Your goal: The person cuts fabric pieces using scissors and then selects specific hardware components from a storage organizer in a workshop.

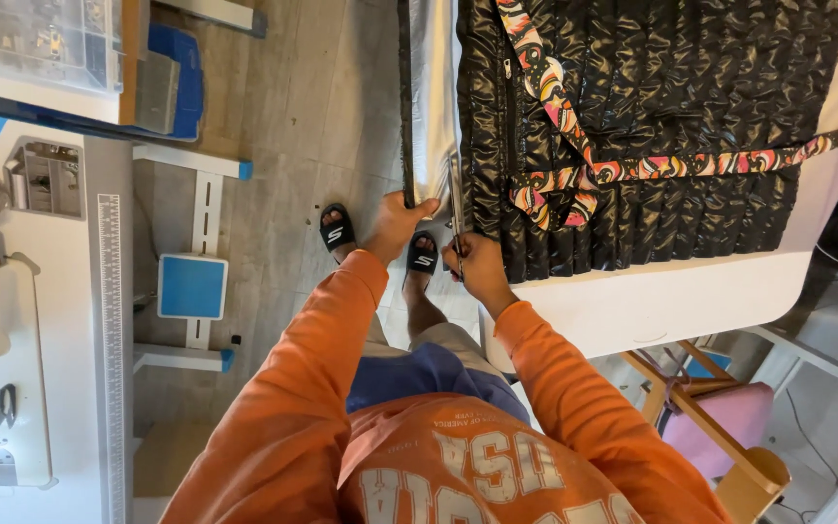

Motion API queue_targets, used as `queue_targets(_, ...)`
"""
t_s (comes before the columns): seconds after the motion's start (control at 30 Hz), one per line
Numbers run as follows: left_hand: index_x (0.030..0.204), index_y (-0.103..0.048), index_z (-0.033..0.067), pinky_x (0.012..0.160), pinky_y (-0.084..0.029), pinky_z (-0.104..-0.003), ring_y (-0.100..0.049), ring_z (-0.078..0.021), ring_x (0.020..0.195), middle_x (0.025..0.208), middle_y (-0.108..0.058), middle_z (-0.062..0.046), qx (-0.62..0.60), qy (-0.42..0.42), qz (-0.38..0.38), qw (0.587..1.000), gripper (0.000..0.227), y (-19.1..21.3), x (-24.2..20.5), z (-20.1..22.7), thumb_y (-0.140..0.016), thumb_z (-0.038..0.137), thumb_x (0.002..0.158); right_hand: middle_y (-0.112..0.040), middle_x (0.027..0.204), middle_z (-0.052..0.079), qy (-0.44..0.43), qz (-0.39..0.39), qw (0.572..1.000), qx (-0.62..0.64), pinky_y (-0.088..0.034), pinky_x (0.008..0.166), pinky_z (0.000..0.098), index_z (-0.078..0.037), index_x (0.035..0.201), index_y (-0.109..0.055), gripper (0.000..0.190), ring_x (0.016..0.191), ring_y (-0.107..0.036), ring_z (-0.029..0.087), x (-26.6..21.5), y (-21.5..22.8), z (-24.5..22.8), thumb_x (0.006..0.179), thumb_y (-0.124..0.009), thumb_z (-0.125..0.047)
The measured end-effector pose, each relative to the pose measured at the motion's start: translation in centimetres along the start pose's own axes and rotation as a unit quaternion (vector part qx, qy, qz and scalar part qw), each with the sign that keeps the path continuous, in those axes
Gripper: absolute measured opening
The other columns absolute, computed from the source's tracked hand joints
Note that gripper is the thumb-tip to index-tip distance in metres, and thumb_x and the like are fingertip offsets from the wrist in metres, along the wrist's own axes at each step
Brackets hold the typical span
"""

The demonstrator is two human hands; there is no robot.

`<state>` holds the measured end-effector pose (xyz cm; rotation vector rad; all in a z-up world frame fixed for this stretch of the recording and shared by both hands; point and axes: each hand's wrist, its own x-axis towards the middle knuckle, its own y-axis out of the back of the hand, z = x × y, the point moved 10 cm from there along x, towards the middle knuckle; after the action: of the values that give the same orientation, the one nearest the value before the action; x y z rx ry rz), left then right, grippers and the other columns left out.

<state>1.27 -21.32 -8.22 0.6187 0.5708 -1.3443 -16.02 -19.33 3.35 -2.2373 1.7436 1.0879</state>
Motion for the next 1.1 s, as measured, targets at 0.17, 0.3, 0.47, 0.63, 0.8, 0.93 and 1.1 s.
queue_targets(0.17,0.056,-0.046,0.0163,0.044,-0.032,-0.025,-0.038,-0.0095,0.043,0.047,-0.042,0.005,-0.012,-0.009,-0.009,1.0,0.05,-0.4,0.4,-0.1,-0.09,0.03,0.077,-0.062,0.049,0.011,-0.005,-0.011,1.0,0.012,-0.047,0.047,0.0266,0.0,0.075,-0.069,0.019,0.043,-0.06,0.015,0.7,0.3,-1.5,0.085,-0.075,-0.015)
queue_targets(0.3,0.055,-0.046,0.0172,0.043,-0.031,-0.025,-0.037,-0.0089,0.043,0.047,-0.042,0.006,-0.017,-0.013,-0.011,1.0,0.051,-0.4,-0.6,1.8,-0.092,0.03,0.075,-0.061,0.047,0.009,-0.004,-0.002,1.0,-0.004,-0.046,0.044,0.0247,-0.001,0.072,-0.068,0.021,0.04,-0.059,0.013,1.3,0.1,-1.7,0.085,-0.074,-0.016)
queue_targets(0.47,0.055,-0.049,0.017,0.045,-0.033,-0.025,-0.04,-0.0089,0.044,0.048,-0.043,0.006,-0.029,-0.009,-0.02,0.999,0.05,-0.2,0.6,-1.1,-0.092,0.03,0.077,-0.061,0.046,0.009,-0.004,-0.004,1.0,-0.017,-0.047,0.045,0.0262,-0.002,0.073,-0.069,0.019,0.041,-0.059,0.014,2.4,-0.1,-0.5,0.085,-0.073,-0.015)
queue_targets(0.63,0.056,-0.049,0.0167,0.046,-0.035,-0.026,-0.042,-0.0106,0.044,0.049,-0.043,0.005,-0.015,-0.001,-0.038,0.999,0.049,0.0,-1.7,2.7,-0.089,0.032,0.08,-0.06,0.046,0.009,-0.006,-0.003,1.0,-0.012,-0.047,0.047,0.027,-0.002,0.071,-0.066,0.019,0.042,-0.059,0.015,4.2,0.0,-1.8,0.085,-0.072,-0.013)
queue_targets(0.8,0.055,-0.05,0.0149,0.045,-0.036,-0.026,-0.043,-0.0114,0.043,0.048,-0.044,0.004,-0.025,0.012,-0.028,0.999,0.044,0.3,-3.6,6.2,-0.083,0.024,0.084,-0.062,0.048,0.009,0.0,0.009,1.0,-0.011,-0.048,0.047,0.0253,-0.004,0.074,-0.069,0.018,0.043,-0.061,0.014,6.1,0.4,-5.1,0.085,-0.075,-0.016)
queue_targets(0.93,0.054,-0.052,0.016,0.047,-0.037,-0.026,-0.046,-0.0099,0.043,0.046,-0.044,0.005,-0.028,0.021,-0.011,0.999,0.045,-0.2,-2.4,3.8,-0.089,0.025,0.078,-0.062,0.05,0.012,0.021,0.003,1.0,0.004,-0.049,0.048,0.0272,-0.002,0.076,-0.069,0.019,0.043,-0.062,0.017,9.6,0.7,-3.8,0.086,-0.074,-0.016)
queue_targets(1.1,0.055,-0.055,0.016,0.047,-0.038,-0.027,-0.049,-0.0123,0.044,0.046,-0.048,0.005,-0.003,0.038,-0.009,0.999,0.042,-1.1,-0.6,1.1,-0.09,0.031,0.073,-0.062,0.052,0.011,0.027,0.005,1.0,-0.006,-0.05,0.047,0.0279,-0.001,0.078,-0.07,0.019,0.042,-0.062,0.017,11.4,1.2,-7.9,0.086,-0.073,-0.017)
